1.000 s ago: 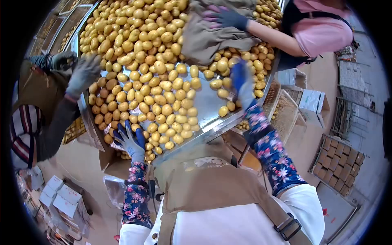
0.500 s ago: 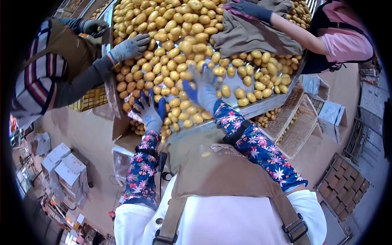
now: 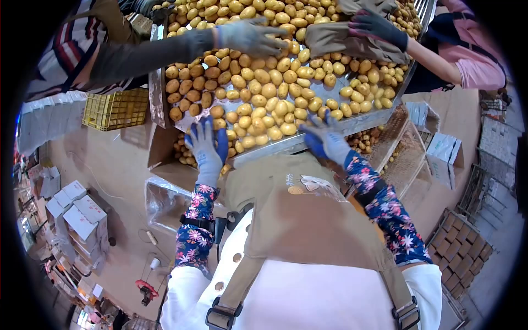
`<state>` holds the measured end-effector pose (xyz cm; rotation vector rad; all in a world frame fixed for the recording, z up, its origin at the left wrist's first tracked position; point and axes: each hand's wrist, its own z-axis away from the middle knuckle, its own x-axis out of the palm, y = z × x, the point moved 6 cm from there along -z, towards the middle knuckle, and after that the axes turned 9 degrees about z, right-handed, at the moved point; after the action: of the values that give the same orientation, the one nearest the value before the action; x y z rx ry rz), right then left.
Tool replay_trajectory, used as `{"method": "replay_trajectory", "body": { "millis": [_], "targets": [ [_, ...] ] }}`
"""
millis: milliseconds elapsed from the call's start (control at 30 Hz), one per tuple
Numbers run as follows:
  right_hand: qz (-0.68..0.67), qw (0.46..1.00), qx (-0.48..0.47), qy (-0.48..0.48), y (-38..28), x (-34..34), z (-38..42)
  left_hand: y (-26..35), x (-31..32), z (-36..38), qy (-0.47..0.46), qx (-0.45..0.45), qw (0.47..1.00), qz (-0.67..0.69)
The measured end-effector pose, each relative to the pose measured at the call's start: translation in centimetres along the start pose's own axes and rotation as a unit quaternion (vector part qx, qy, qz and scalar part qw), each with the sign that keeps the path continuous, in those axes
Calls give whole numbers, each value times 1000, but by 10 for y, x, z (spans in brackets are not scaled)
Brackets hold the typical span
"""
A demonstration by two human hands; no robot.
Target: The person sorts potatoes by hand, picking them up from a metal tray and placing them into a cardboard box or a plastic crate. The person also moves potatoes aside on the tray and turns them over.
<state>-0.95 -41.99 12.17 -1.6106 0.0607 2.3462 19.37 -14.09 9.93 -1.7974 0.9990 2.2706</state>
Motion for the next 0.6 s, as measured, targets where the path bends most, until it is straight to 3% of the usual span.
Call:
{"method": "replay_trajectory", "body": {
  "millis": [67, 100, 167, 233, 300, 367, 467, 500, 567, 600],
  "targets": [
    [-55, 994, -70, -62, -36, 9, -7, 48, -2, -3, 22, 123, 991, 55],
    [-70, 989, -87, -96, -59, 14, -12, 67, 6, -5, -43, 169, 981, 85],
    [-80, 967, -209, -121, -100, -11, -20, 89, 34, 6, -107, 241, 964, 33],
    [-44, 961, -222, -156, -92, 1, -34, 78, 25, 8, -101, 256, 961, 23],
    [-343, 920, -191, 2, -44, 10, -51, 57, 17, 8, -88, 273, 958, 11],
    [-98, 992, -70, 33, -11, -22, -33, 33, 17, 22, -86, 222, 971, 7],
    [-3, 1000, -13, -19, -9, -10, -4, 25, 6, 26, -84, 177, 980, -21],
    [-28, 998, 6, -62, -15, 2, -10, 28, 5, 22, -85, 176, 981, -20],
    [-143, 971, -109, -155, -58, 7, -30, 59, -24, -2, 0, 193, 980, 46],
    [-213, 957, -153, -127, -85, 11, -39, 61, -13, -13, 44, 209, 973, 87]
  ]
}}
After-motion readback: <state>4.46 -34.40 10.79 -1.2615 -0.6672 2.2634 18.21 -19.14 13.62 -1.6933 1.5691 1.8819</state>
